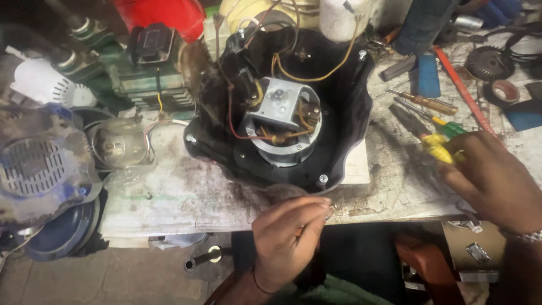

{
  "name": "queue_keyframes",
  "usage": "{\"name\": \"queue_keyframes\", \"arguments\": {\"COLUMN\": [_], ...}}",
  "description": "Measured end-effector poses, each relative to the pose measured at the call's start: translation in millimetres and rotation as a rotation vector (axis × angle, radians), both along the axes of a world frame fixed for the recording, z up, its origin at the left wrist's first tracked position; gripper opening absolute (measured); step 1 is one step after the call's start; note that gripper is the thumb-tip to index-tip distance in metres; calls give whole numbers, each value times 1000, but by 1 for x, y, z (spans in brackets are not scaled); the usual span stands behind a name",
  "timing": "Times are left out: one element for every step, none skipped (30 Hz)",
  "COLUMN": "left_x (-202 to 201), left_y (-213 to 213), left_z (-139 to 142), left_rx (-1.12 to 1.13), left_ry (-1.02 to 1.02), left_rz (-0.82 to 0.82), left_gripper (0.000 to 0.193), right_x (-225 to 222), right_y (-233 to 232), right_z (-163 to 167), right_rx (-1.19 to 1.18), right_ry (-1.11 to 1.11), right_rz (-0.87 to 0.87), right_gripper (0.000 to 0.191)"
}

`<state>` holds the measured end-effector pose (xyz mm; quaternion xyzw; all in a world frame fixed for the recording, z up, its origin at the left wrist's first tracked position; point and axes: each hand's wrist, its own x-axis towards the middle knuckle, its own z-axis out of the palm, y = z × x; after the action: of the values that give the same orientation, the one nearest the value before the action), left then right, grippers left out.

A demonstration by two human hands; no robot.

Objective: The person works on a disassembled electric fan motor housing on a cluttered workbench. They use a screwdriver to loosen and tighten screws on the motor mount, use pliers to handle and reposition wires, rotate the housing to reach different sides, and finally pick up and handle a small black connector component by hand.

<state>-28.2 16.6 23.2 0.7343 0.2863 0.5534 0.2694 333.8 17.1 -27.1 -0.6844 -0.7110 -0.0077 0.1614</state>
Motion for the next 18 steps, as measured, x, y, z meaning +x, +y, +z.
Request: {"name": "queue_keyframes", "arguments": {"left_x": [-1,-2,-2,-2,-2,-2,-2,-2,-2,-2,-3,-4,-5,-6,-7,-7,-8,-9], "left_y": [-1,-2,-3,-3,-3,-3,-4,-4,-4,-4,-4,-5,-5,-5,-6,-6,-6,-5], "left_z": [0,0,0,0,0,1,2,3,5,6,8,10,12,14,15,16,17,18], "left_rx": [-59,-118,-118,-118,-116,-132,-149,-165,-141,-117,-92,-59,-27,7,-18,-44,-68,-57], "left_ry": [-18,-38,-51,-64,-76,-78,-80,-80,-59,-38,-17,-1,14,29,21,13,5,10], "left_rz": [-10,-21,-36,-51,-67,-73,-78,-84,-66,-48,-31,-29,-28,-29,-37,-43,-50,-56], "left_gripper": [16,17,16,16,16,15,15,14,13,11,10,9,9,8,8,8,7,7], "right_x": [0,0,-1,-3,-6,-10,-15,-20,-25,-31,-36,-41,-45,-50,-53,-55,-57,-56], "right_y": [-5,-11,-16,-22,-27,-33,-38,-43,-46,-50,-53,-56,-59,-61,-62,-62,-62,-62], "right_z": [1,2,5,9,13,18,22,26,30,35,39,43,46,49,52,54,56,59], "right_rx": [4,7,-62,-131,-198,-198,-198,-197,-122,-47,30,71,112,153,189,223,258,227], "right_ry": [75,149,168,187,208,248,290,333,325,315,305,223,141,57,7,-43,-94,-147], "right_rz": [-24,-50,-48,-48,-48,21,90,160,273,385,496,470,442,413,428,445,461,469], "right_gripper": [45,45,43,42,40,38,37,35,35,34,34,37,40,44,43,42,41,44]}}
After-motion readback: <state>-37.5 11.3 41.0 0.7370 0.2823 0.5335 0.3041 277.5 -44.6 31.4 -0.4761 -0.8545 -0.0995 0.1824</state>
